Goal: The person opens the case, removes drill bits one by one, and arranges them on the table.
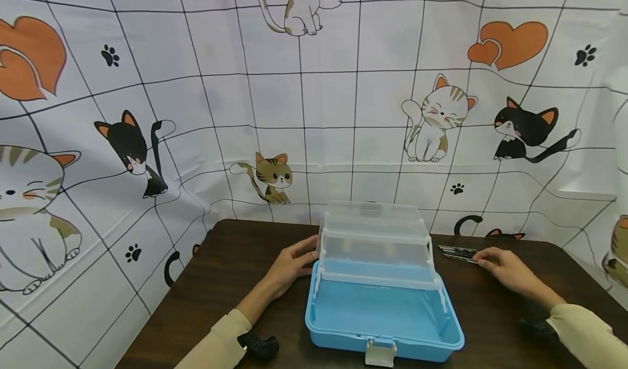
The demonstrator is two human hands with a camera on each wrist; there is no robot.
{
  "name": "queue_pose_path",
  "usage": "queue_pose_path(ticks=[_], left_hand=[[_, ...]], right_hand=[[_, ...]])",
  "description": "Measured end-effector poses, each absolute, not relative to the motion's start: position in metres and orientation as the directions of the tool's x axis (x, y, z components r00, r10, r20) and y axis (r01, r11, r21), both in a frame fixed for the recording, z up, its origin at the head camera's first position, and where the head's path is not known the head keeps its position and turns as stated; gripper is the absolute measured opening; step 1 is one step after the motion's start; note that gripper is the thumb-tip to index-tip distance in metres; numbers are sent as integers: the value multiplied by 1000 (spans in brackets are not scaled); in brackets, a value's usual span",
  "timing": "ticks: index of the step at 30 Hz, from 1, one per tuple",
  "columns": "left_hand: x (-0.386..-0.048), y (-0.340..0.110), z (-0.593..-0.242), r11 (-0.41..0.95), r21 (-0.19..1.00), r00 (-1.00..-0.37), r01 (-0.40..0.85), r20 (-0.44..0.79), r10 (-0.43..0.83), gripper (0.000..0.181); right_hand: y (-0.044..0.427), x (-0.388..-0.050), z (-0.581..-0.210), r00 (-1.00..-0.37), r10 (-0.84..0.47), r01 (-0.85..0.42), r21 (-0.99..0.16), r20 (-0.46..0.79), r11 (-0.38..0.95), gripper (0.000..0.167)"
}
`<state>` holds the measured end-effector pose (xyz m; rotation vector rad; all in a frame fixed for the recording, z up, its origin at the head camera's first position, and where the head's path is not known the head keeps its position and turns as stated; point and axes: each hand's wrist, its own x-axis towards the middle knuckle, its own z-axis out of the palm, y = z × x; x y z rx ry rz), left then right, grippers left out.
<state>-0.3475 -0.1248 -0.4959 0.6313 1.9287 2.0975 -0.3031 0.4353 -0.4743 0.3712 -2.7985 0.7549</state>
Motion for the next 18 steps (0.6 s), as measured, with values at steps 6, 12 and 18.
queue_pose_path(ticks=[6, 12, 18], left_hand=[[-348, -125, -497, -101, 988, -885, 117, 150, 441, 57], [-348, -126, -497, -110, 986, -883, 122, 159, 442, 56], [-348, -126, -496, -110, 986, -881, 122, 158, 446, 57]], right_hand=[[436, -300, -481, -946, -127, -259, -460, 299, 849, 10], [434, -301, -485, -942, -74, -230, -471, 327, 852, 12], [435, -302, -486, -941, -10, -200, -534, 337, 821, 20]])
